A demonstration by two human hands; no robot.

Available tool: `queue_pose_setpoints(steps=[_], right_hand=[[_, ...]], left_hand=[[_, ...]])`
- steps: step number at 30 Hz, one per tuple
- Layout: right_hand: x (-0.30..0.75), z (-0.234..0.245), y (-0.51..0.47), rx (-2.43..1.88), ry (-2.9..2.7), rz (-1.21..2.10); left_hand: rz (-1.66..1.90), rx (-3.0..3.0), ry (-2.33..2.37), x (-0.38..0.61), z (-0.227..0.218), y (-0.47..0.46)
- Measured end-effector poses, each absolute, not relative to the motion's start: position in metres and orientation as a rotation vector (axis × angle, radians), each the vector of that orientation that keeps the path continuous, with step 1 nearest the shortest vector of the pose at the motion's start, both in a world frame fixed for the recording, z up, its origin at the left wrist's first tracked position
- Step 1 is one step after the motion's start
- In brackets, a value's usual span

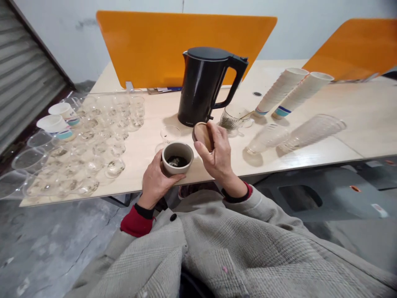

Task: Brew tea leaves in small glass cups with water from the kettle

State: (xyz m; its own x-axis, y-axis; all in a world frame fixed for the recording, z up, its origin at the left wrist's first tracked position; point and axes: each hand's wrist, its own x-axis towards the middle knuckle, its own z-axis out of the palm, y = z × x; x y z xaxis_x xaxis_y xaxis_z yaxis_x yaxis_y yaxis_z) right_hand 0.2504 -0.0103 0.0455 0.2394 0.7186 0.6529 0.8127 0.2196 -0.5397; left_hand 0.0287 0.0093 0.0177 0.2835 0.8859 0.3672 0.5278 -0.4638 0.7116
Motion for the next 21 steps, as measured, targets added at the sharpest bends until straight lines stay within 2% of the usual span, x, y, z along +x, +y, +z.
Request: queue_pose_setpoints(steps=[6, 9, 16, 21], right_hand=[[0.294, -0.007, -0.014, -1.841, -1.508, -0.074], [0.301, -0.015, -0.019, -1.871, -1.595, -0.048], [0.349, 0.031, -0.009, -1.704, -1.137, -0.112], [0.386, 0.055, 0.024, -1.758, -1.052, -0.154]], left_hand=[[1.057, 2.132, 1.315, 0.026, 0.011, 0.012], [1.074, 2.15, 1.332, 0.026, 0.009, 0.012], [1.059, 2.168, 1.368, 0.023, 0.006, 0.015], [1.071, 2.179, 1.349, 0.022, 0.005, 0.017]])
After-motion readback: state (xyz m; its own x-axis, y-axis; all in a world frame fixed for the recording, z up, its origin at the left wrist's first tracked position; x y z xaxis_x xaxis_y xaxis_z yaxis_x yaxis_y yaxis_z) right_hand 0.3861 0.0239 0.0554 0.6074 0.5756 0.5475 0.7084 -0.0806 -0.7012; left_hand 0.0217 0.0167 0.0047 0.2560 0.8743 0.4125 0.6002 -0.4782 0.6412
